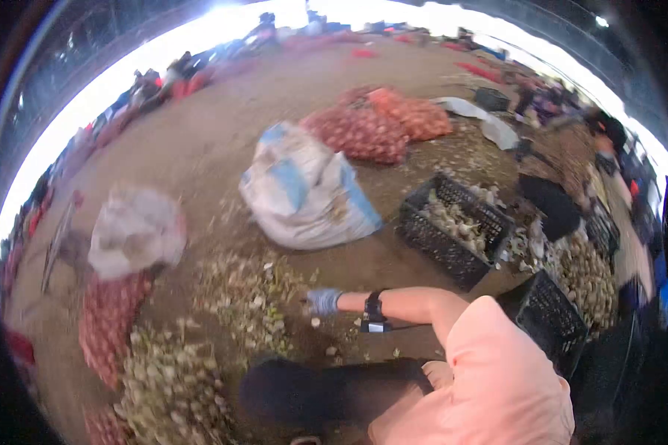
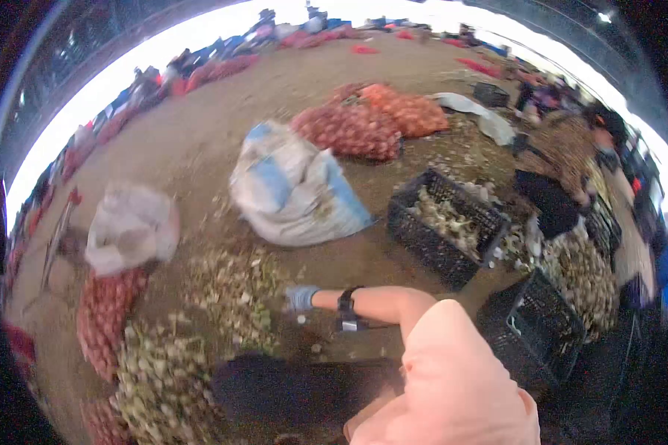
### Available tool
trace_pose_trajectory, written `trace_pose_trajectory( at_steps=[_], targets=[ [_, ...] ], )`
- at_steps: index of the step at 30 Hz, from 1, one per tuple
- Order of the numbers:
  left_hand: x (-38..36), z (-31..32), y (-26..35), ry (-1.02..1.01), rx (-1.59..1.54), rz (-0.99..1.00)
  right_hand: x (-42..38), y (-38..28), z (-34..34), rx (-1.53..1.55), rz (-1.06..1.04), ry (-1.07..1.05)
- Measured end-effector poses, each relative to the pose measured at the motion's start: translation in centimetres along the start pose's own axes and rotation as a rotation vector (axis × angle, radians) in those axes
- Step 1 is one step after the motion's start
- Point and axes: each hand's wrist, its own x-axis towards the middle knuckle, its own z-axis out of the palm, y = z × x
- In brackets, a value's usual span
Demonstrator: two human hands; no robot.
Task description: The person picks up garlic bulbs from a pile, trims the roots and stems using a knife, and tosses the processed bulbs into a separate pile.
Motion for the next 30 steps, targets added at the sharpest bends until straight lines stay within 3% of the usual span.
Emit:
trace_pose_trajectory(
  at_steps=[1, 2, 3, 4, 5, 7, 9, 11, 12, 13, 15, 19, 20, 23, 28, 30],
  targets=[
    [-1.5, -0.5, -1.8, 0.017, -0.023, -0.062, 0.5, -3.9, -3.5, -0.049, 0.127, -0.283],
    [-3.2, -0.9, -3.9, 0.039, -0.043, -0.116, 2.2, -2.0, -1.6, -0.253, -0.434, -0.299],
    [-5.4, -1.1, -5.8, 0.056, -0.088, -0.186, 3.1, -8.2, -5.2, -0.175, 0.180, -0.504],
    [-7.5, -1.1, -7.7, 0.074, -0.128, -0.223, 3.5, -11.2, -5.5, -0.243, 0.005, -0.339],
    [-9.1, -1.0, -9.5, 0.089, -0.172, -0.235, 6.4, -7.8, -0.9, -0.277, -0.110, -0.276],
    [-11.0, -0.8, -12.5, 0.117, -0.273, -0.214, 9.8, -8.2, 2.3, -0.082, -0.164, -0.235],
    [-9.2, -1.4, -14.1, 0.135, -0.324, -0.177, 10.7, -13.4, 1.9, 0.102, -0.240, -0.222],
    [-2.3, 0.7, -21.8, 0.058, 0.184, -0.300, 12.9, -15.5, 4.7, 0.114, -0.301, -0.228],
    [0.1, -0.3, -19.7, 0.036, 0.249, -0.451, 14.2, -16.0, 6.2, 0.002, -0.239, -0.303],
    [1.9, -0.8, -19.4, 0.073, 0.339, -0.406, 15.4, -16.6, 7.6, -0.113, -0.177, -0.373],
    [5.4, -2.6, -17.6, 0.163, 0.247, -0.375, 16.6, -18.8, 10.1, -0.120, -0.214, -0.416],
    [14.4, -4.2, -20.7, 0.402, 0.319, -0.146, 18.8, -23.8, 12.7, -0.152, -0.318, -0.552],
    [16.4, -6.2, -19.0, 0.326, 0.322, -0.241, 19.3, -24.4, 13.6, -0.129, -0.330, -0.573],
    [22.7, -8.7, -18.5, 0.492, 0.425, -0.130, 20.5, -26.2, 15.6, -0.095, -0.351, -0.620],
    [31.5, -11.7, -19.8, 0.237, 0.608, -0.328, 22.4, -27.2, 18.2, -0.049, -0.463, -0.743],
    [33.7, -11.9, -19.8, 0.150, 0.521, -0.415, 22.7, -27.1, 18.3, -0.013, -0.474, -0.718]
  ],
)
